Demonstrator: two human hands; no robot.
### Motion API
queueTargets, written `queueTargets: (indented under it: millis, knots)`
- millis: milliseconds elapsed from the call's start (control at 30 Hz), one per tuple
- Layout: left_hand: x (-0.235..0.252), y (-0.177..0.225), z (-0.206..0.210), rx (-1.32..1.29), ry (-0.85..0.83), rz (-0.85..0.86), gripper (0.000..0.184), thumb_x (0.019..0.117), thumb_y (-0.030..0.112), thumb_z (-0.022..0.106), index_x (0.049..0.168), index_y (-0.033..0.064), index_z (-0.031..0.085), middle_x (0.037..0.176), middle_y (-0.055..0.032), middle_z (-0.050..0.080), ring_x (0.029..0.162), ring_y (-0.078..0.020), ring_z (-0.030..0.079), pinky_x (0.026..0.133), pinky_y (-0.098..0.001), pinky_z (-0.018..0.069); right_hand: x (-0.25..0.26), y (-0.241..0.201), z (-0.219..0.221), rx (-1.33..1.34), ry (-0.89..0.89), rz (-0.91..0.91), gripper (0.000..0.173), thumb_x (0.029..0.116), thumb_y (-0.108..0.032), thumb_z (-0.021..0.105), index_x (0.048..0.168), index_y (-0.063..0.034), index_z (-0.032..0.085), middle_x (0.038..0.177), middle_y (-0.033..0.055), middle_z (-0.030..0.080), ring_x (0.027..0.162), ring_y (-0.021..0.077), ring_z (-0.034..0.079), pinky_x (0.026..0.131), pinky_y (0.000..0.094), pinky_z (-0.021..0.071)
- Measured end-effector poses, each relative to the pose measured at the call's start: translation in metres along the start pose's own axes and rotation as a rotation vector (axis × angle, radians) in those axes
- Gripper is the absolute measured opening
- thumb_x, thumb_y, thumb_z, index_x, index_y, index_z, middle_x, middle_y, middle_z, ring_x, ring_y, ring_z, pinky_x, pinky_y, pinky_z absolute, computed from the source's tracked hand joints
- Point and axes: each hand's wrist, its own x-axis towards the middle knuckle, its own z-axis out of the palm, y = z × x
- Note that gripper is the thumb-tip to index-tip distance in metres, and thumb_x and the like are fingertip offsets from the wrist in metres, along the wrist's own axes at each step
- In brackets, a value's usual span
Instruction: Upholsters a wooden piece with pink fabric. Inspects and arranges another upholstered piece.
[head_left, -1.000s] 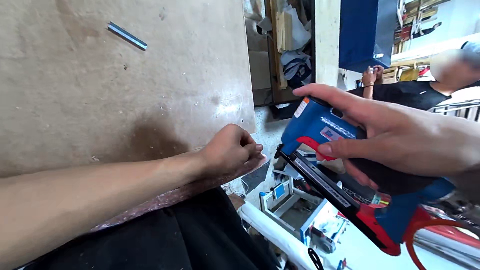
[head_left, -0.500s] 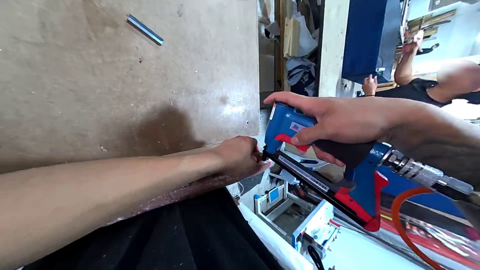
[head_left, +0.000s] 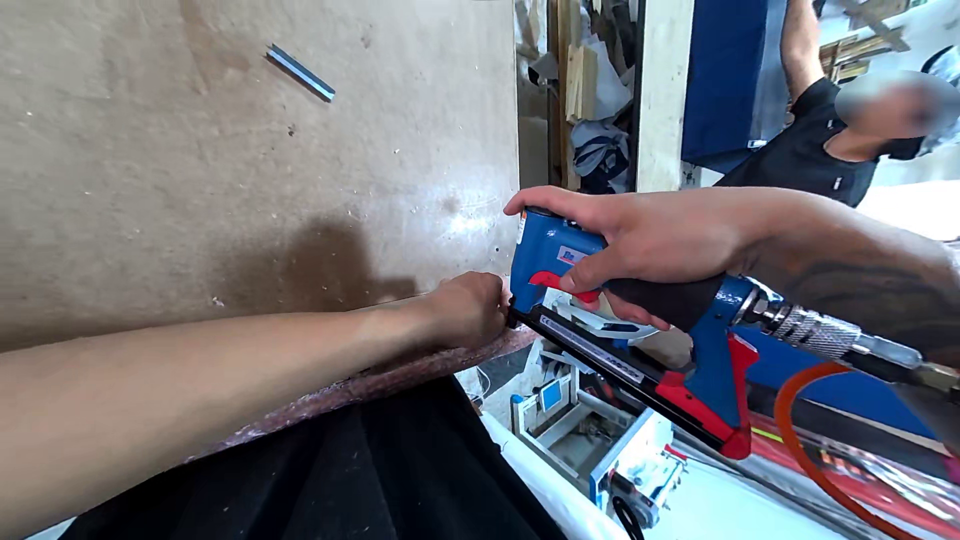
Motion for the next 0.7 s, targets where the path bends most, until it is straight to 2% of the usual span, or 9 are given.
queueTargets:
  millis: [133, 267, 333, 433, 500, 533, 567, 633, 700]
  knots:
    - [-0.045, -0.016, -0.021, 0.052, 0.064, -0.083, 0.046, 0.1054, 0.054, 0.047, 0.110, 0.0128, 0.067, 0.086, -0.0071, 0.066, 0.079, -0.0237, 0.067, 0.072, -0.0505, 0.0570, -0.001, -0.006, -0.001, -0.229, 0.148, -0.122, 0.083, 0.1011, -0.007, 0.061, 0.161, -0.0455, 0.020, 0.099, 0.0171, 0.070, 0.050, 0.0273, 0.066, 0.044, 0.0440, 0.0606]
    - [-0.162, -0.048, -0.051, 0.426, 0.037, 0.005, 0.058, 0.0932, 0.081, 0.036, 0.120, 0.0386, 0.064, 0.084, 0.0143, 0.067, 0.074, -0.0020, 0.066, 0.063, -0.0354, 0.0602, 0.046, 0.006, 0.018, -0.790, 0.557, -0.464, 0.104, 0.0830, -0.013, 0.070, 0.165, -0.0378, 0.011, 0.077, 0.0039, 0.062, 0.058, 0.0205, 0.060, 0.050, 0.0441, 0.0511]
    - [-0.229, -0.070, -0.052, 0.602, 0.084, 0.011, 0.061, 0.0902, 0.081, 0.044, 0.129, 0.0376, 0.064, 0.092, 0.0159, 0.070, 0.079, -0.0011, 0.067, 0.068, -0.0346, 0.0607, 0.096, 0.019, 0.027, -0.880, 0.644, -0.685, 0.106, 0.0808, -0.012, 0.069, 0.166, -0.0347, 0.011, 0.071, 0.0048, 0.060, 0.057, 0.0246, 0.059, 0.051, 0.0482, 0.0503]
    - [-0.322, -0.087, -0.028, 0.843, 0.262, -0.161, 0.054, 0.0922, 0.060, 0.062, 0.135, 0.0266, 0.064, 0.117, 0.0075, 0.071, 0.107, -0.0144, 0.068, 0.095, -0.0440, 0.0565, 0.165, 0.014, 0.035, -0.902, 0.639, -0.915, 0.098, 0.0827, -0.008, 0.075, 0.163, -0.0325, 0.025, 0.107, 0.0168, 0.070, 0.084, 0.0381, 0.069, 0.073, 0.0600, 0.0568]
    - [-0.367, -0.113, -0.005, 0.852, 0.586, -0.226, 0.050, 0.0909, 0.055, 0.064, 0.129, 0.0224, 0.069, 0.128, 0.0024, 0.069, 0.122, -0.0185, 0.064, 0.111, -0.0543, 0.0450, 0.177, 0.004, 0.040, -0.899, 0.594, -0.937, 0.072, 0.0922, -0.016, 0.076, 0.156, -0.0223, 0.044, 0.115, 0.0180, 0.070, 0.094, 0.0385, 0.071, 0.084, 0.0600, 0.0566]
    - [-0.384, -0.126, 0.009, 0.798, 0.813, -0.252, 0.056, 0.0879, 0.058, 0.069, 0.127, 0.0189, 0.070, 0.135, -0.0020, 0.066, 0.129, -0.0218, 0.060, 0.118, -0.0581, 0.0369, 0.170, 0.000, 0.042, -0.909, 0.580, -0.935, 0.045, 0.0985, -0.026, 0.070, 0.141, -0.0159, 0.059, 0.108, 0.0141, 0.072, 0.093, 0.0338, 0.072, 0.083, 0.0569, 0.0580]
    - [-0.399, -0.139, 0.025, 0.738, 1.045, -0.296, 0.066, 0.0828, 0.060, 0.076, 0.130, 0.0135, 0.067, 0.142, -0.0082, 0.060, 0.135, -0.0276, 0.054, 0.120, -0.0582, 0.0316, 0.157, -0.002, 0.049, -0.888, 0.578, -0.972, 0.035, 0.1017, -0.039, 0.063, 0.125, -0.0130, 0.068, 0.098, 0.0097, 0.073, 0.087, 0.0281, 0.072, 0.079, 0.0534, 0.0588]
    - [-0.414, -0.167, 0.060, 0.541, 1.509, -0.368, 0.079, 0.0818, 0.047, 0.083, 0.139, 0.0000, 0.055, 0.151, -0.0208, 0.047, 0.144, -0.0344, 0.040, 0.122, -0.0506, 0.0317, 0.125, -0.007, 0.086, -0.785, 0.555, -1.049, 0.058, 0.0977, -0.065, 0.053, 0.126, -0.0167, 0.070, 0.101, 0.0017, 0.074, 0.091, 0.0185, 0.072, 0.084, 0.0477, 0.0599]
    - [-0.399, -0.199, 0.091, 0.073, 1.913, -0.307, 0.069, 0.0946, 0.027, 0.073, 0.147, -0.0054, 0.041, 0.149, -0.0191, 0.049, 0.137, -0.0245, 0.049, 0.114, -0.0401, 0.0441, 0.109, -0.006, 0.141, -0.759, 0.560, -1.025, 0.069, 0.0885, -0.072, 0.061, 0.137, -0.0236, 0.060, 0.099, 0.0012, 0.072, 0.084, 0.0202, 0.071, 0.072, 0.0485, 0.0610]
